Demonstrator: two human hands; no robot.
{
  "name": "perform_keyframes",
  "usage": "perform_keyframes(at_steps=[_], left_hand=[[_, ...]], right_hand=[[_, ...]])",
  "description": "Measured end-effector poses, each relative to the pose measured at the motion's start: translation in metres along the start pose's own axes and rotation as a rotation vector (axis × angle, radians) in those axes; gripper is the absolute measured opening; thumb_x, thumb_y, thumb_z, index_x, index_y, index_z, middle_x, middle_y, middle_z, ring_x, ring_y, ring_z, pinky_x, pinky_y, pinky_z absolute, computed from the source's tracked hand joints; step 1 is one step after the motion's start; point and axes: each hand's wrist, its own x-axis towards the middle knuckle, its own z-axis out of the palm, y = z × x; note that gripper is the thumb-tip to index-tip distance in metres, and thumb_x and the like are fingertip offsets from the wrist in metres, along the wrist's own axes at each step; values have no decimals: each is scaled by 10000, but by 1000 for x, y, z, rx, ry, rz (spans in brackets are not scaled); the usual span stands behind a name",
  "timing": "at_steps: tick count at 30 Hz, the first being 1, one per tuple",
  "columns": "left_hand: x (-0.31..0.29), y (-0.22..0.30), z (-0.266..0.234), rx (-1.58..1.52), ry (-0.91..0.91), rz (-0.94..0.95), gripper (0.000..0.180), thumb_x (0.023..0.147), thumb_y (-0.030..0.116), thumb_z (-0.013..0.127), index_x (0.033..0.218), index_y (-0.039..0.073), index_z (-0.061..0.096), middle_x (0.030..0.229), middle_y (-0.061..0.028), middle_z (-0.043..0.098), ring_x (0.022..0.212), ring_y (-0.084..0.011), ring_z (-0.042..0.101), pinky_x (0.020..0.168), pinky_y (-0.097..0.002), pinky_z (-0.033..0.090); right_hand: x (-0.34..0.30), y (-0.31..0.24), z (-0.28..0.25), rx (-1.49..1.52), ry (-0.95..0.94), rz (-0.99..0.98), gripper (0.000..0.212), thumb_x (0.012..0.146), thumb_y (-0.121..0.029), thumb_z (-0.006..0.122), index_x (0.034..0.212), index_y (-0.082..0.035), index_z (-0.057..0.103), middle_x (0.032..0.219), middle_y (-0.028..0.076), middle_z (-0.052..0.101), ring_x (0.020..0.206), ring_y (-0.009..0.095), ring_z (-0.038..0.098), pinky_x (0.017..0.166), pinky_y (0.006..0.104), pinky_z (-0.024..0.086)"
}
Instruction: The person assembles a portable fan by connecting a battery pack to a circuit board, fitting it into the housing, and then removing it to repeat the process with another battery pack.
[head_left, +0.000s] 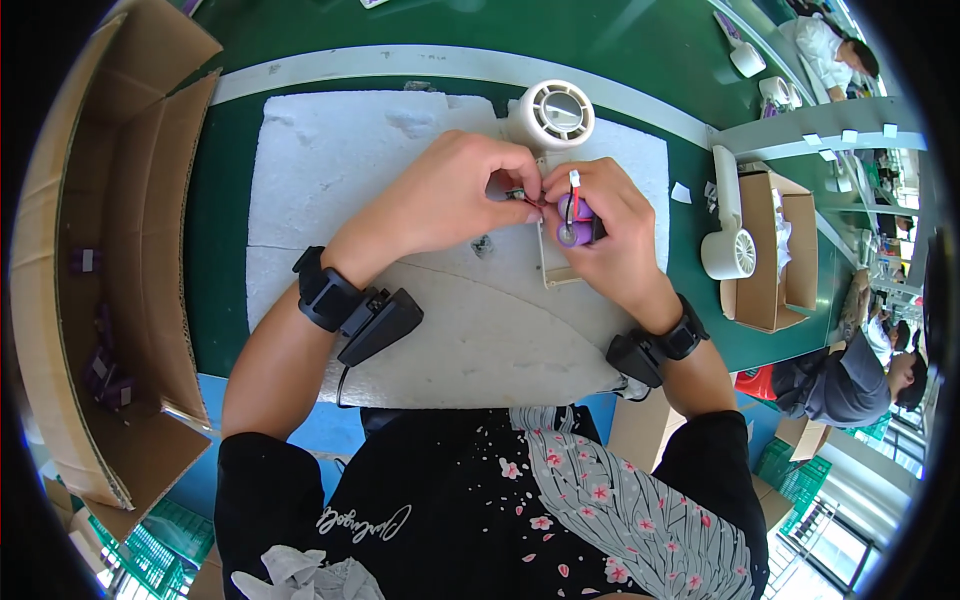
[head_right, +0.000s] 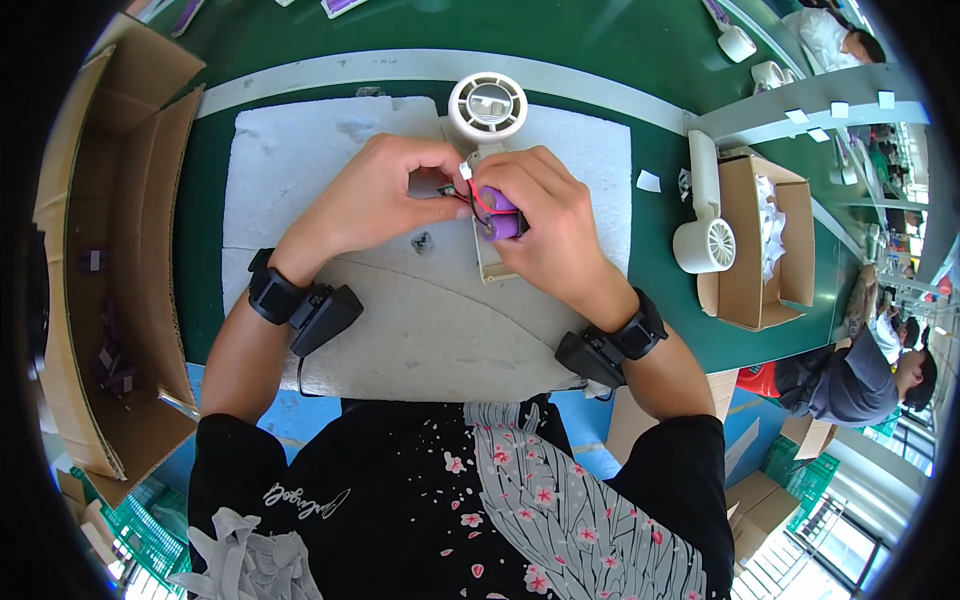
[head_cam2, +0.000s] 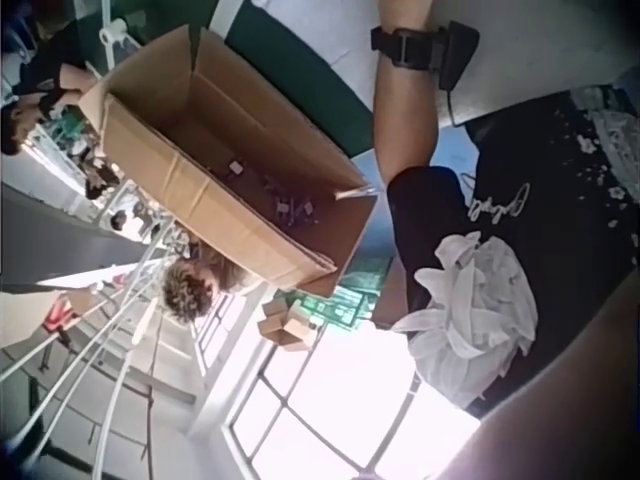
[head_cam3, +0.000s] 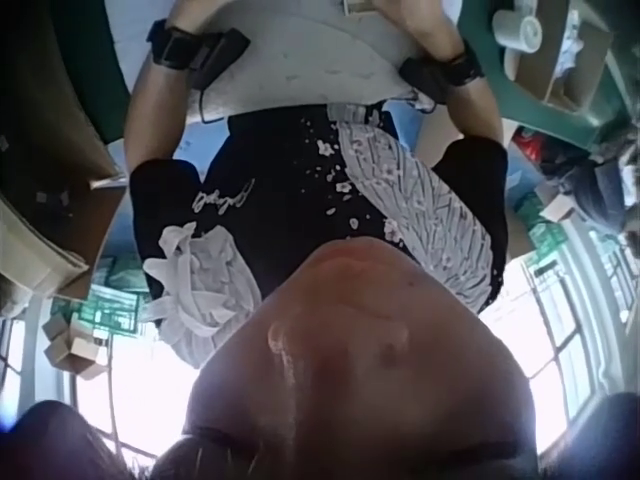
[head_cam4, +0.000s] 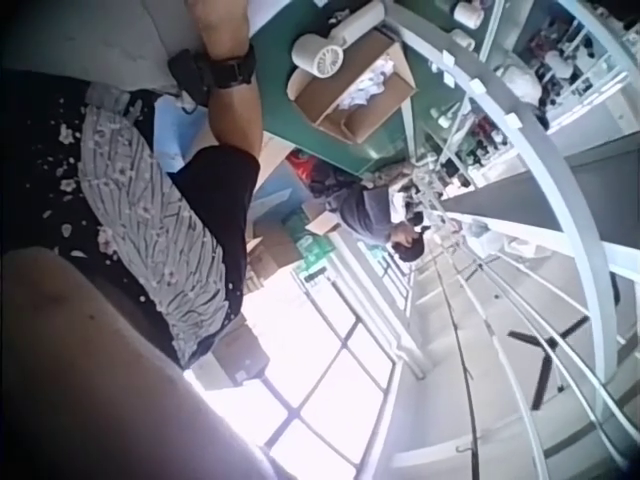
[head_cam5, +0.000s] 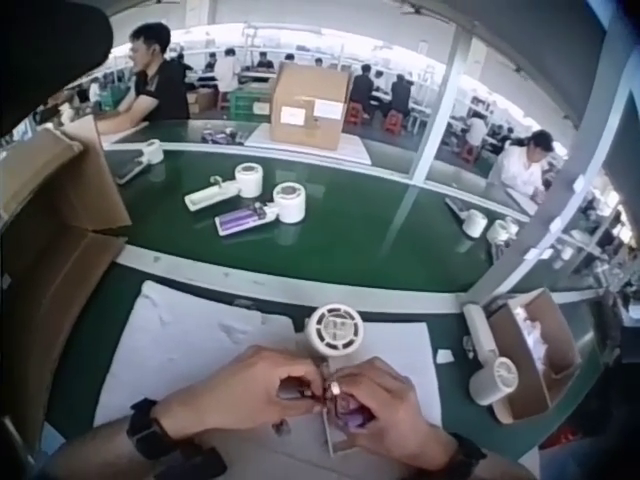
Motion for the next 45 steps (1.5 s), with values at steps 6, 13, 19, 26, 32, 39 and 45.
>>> perform_keyframes(at_steps=[6, 13, 19, 26, 32, 39, 45], left_hand=[[-1, -7, 2, -40, 10, 19, 171, 782, 13, 721, 920, 4, 619, 886, -39, 661, 814, -119, 614, 779, -271, 499], [0, -7, -3, -324, -50, -84, 309, 781, 2, 719, 1051, 53, 578, 921, 2, 635, 837, -79, 589, 777, -240, 475], [-1, -3, -9, -339, -86, -143, 366, 779, 17, 735, 1102, 54, 568, 926, -1, 638, 854, -72, 585, 778, -237, 474], [-3, -2, -6, -355, -87, -118, 296, 774, -9, 711, 1056, 42, 635, 926, -9, 644, 837, -86, 586, 783, -243, 474], [-3, -8, -1, -25, 87, 128, 215, 736, -46, 627, 932, 13, 693, 886, -53, 656, 789, -151, 601, 771, -292, 502], [-5, -1, -3, -49, 4, 36, 235, 747, -94, 581, 954, -4, 648, 880, -26, 607, 785, -142, 590, 765, -280, 485], [-5, -3, -3, -242, -4, -28, 211, 760, -65, 626, 954, 5, 585, 818, -25, 617, 719, -120, 589, 662, -272, 489]], right_hand=[[1, -4, -1, 55, -53, 83, 262, 690, 66, 734, 902, -33, 616, 835, 86, 616, 738, 220, 596, 636, 291, 480], [1, -5, -3, 67, -58, 158, 236, 702, 40, 735, 889, -36, 613, 813, 91, 606, 703, 215, 591, 620, 295, 476], [0, -7, -3, 80, -76, 193, 220, 705, 29, 730, 874, -38, 607, 809, 93, 606, 689, 216, 594, 615, 297, 477], [0, -10, -6, 58, -104, 169, 221, 697, 31, 723, 855, -40, 587, 788, 97, 592, 657, 235, 579, 604, 305, 471], [2, -12, -3, 55, -88, 176, 224, 694, 33, 722, 852, -39, 580, 777, 98, 578, 644, 243, 568, 594, 311, 469], [0, -13, -2, 51, -86, 192, 225, 698, 29, 721, 864, -40, 585, 791, 98, 581, 644, 248, 571, 590, 310, 471], [-1, -21, 0, 95, -116, 207, 204, 725, 27, 704, 889, -37, 600, 816, 101, 599, 660, 246, 590, 609, 305, 483]])
